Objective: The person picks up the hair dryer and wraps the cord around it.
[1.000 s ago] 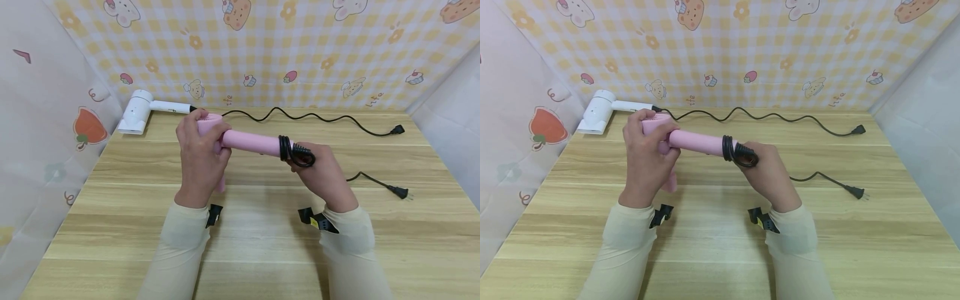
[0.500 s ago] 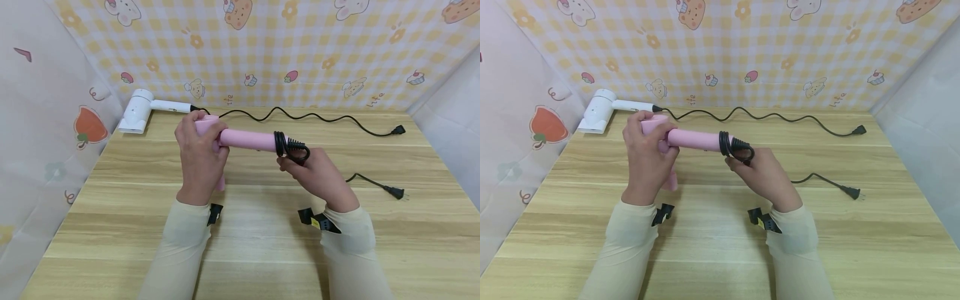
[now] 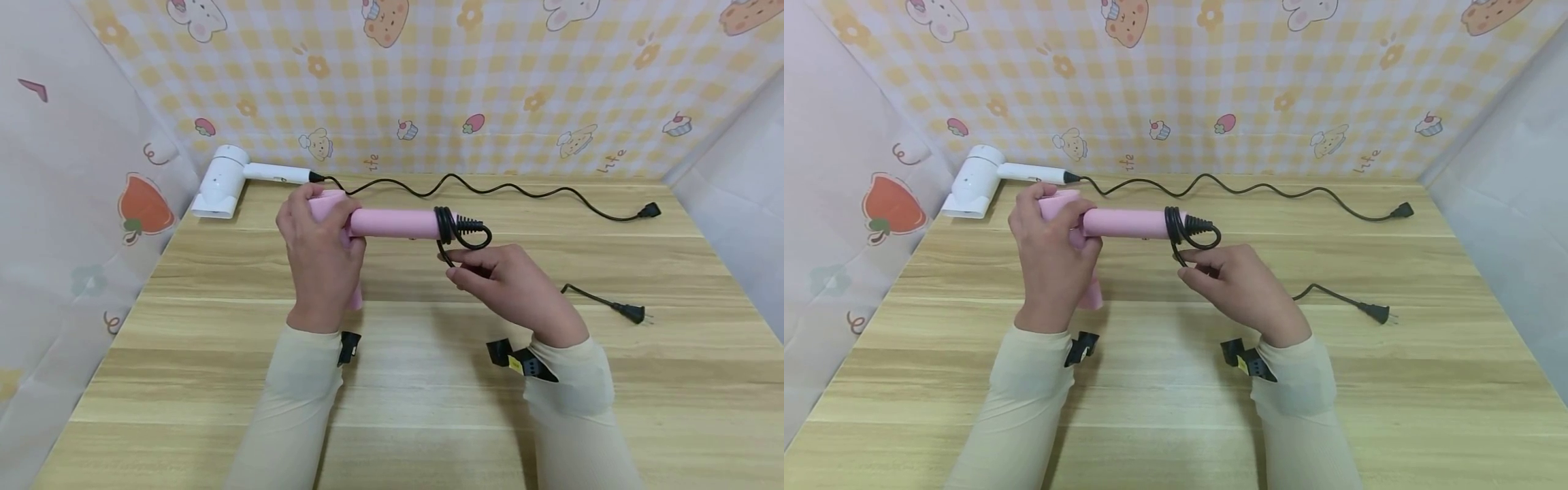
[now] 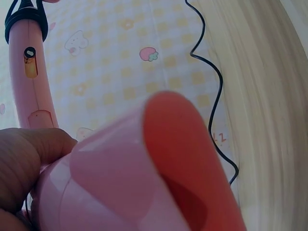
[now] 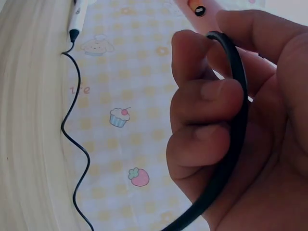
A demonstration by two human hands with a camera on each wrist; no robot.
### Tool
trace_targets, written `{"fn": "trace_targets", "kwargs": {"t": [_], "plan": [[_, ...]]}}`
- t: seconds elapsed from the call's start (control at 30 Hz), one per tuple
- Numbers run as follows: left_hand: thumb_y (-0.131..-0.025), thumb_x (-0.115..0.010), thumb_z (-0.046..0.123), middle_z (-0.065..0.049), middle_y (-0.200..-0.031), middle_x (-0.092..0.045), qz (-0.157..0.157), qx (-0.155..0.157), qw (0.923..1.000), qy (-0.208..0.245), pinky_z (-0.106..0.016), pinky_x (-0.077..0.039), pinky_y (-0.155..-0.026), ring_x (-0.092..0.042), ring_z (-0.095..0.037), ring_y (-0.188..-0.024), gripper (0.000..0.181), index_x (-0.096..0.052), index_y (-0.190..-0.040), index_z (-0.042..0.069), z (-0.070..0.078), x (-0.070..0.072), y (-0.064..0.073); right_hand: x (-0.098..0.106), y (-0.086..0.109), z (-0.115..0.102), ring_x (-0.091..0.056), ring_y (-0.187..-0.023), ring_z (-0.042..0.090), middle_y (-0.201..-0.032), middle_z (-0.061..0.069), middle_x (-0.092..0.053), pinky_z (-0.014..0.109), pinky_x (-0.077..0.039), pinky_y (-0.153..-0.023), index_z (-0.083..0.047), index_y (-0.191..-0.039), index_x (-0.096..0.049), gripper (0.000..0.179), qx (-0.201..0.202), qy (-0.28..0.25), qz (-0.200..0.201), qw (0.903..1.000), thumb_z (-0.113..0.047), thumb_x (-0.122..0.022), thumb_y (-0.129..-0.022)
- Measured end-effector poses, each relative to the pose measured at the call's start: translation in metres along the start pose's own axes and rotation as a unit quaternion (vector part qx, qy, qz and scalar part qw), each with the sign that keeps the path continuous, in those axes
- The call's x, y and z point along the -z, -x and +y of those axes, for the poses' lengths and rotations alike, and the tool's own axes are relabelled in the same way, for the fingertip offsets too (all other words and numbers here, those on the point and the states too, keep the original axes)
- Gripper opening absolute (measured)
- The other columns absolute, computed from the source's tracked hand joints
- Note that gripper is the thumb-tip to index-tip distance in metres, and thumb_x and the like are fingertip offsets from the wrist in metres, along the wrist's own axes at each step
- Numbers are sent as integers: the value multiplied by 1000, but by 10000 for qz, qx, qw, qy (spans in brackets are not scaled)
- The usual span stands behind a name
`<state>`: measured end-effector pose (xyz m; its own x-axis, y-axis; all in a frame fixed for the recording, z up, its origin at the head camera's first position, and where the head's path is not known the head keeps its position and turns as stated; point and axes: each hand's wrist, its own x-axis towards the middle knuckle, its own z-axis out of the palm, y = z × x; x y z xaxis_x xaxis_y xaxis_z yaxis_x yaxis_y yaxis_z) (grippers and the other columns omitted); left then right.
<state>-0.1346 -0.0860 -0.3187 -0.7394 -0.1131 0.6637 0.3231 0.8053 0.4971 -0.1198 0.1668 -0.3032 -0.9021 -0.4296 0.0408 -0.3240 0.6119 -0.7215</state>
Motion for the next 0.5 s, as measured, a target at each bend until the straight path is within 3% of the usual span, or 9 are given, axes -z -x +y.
{"fn": "trace_targets", "kwargs": {"t": [0.13, 0.2, 0.5], "plan": [[-74, -77, -5, -23, -130, -47, 3, -52, 9999, -142, -56, -38, -97, -36, -46, -123, 30, -76, -101, 9, -2, -1, 0, 0, 2, -1, -50, -59, 12, -70, -7, -63, 28, -41, -53, -19, -114, -75, 21, 117, -13, -86, 9999, -21, -66, -96], [-74, -76, -5, -23, -129, -48, -5, -75, 9998, -177, -57, -37, -97, -36, -47, -122, 30, -77, -101, 8, -3, -2, 0, 1, 3, -2, -56, -63, 12, -73, -9, -66, 28, -44, -55, -19, -115, -75, 21, 137, -21, -102, 9999, -21, -66, -96], [-73, -77, -5, -23, -129, -48, -18, -61, 9994, -340, -57, -38, -96, -37, -48, -121, 29, -77, -99, 8, -5, -6, 1, 5, 9, -9, -43, -54, 11, -65, -7, -55, 27, -37, -51, -17, -109, -75, 18, 376, 255, 100, 9989, -13, -66, -94]]}}
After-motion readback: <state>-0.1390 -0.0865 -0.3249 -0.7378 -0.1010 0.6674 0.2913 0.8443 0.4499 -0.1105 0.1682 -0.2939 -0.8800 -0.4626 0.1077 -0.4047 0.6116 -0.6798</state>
